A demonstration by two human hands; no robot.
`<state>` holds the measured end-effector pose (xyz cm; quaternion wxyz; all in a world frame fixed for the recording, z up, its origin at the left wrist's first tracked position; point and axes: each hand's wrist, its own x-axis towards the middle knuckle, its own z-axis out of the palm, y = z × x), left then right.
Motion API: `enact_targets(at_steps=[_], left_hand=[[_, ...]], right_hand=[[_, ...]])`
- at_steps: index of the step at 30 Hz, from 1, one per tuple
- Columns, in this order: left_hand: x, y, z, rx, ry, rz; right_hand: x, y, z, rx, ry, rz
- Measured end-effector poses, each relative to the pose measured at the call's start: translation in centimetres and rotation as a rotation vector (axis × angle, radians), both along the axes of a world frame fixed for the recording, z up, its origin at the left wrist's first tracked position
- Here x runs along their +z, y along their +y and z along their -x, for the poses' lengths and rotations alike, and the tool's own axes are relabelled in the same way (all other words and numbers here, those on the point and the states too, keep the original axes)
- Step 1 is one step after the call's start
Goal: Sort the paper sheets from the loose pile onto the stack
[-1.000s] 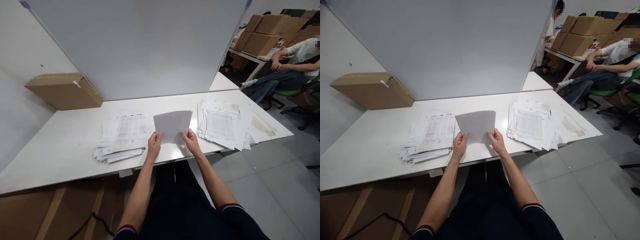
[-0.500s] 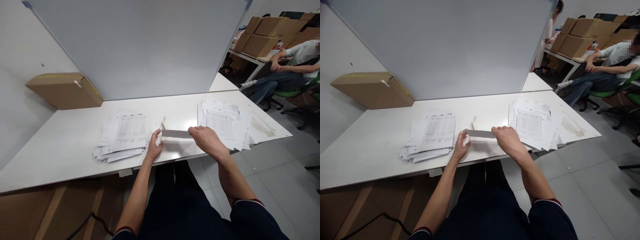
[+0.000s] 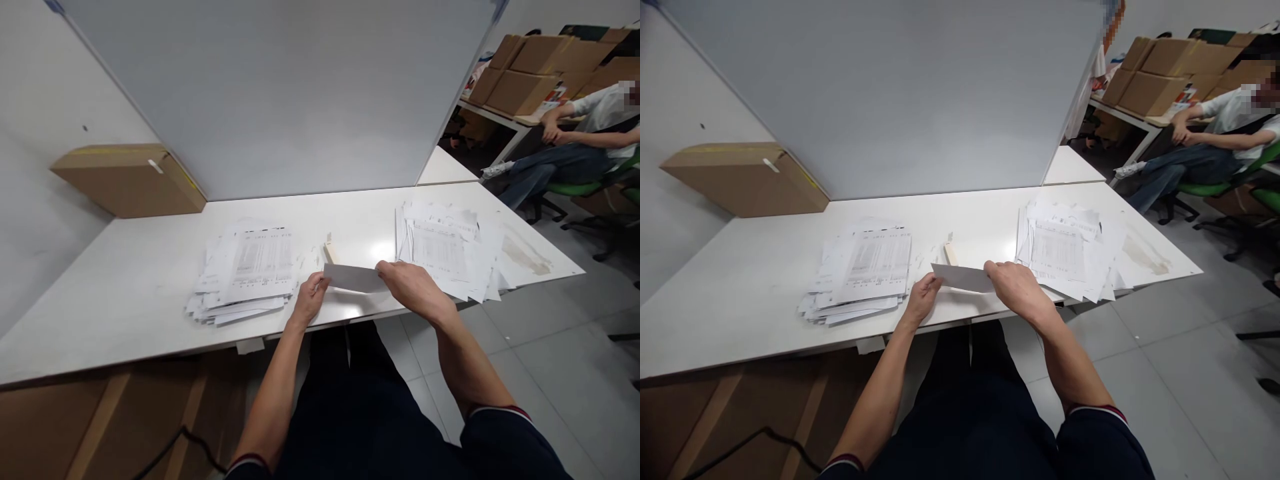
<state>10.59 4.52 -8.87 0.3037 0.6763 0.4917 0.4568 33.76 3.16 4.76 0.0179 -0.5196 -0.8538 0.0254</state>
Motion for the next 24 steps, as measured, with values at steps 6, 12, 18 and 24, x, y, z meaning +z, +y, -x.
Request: enact_targets(at_steps=[6,12,18,24], left_hand=[[2.0,-0.2,0.2,0.126,-0.022,-0.067],[3.1,-0.2,0.2,0.109,-0.035,-0.107],[4.6,-0.5,-0.1,0.189,-0.212,-0.081],[2.9,0.8,0.2,0.297,-0.289,-0.006]], right_hand=[[-0.2,0.2,0.0,-0.043,0.112,0.059],[-0.7,0.3,-0.3,-0.052,0.291,0.133],[-0.5,-0.1,-1.5,-0.113,0.576,0.229],[-4.3,-0.5,-3.4,-0.33,0.884,0.595]])
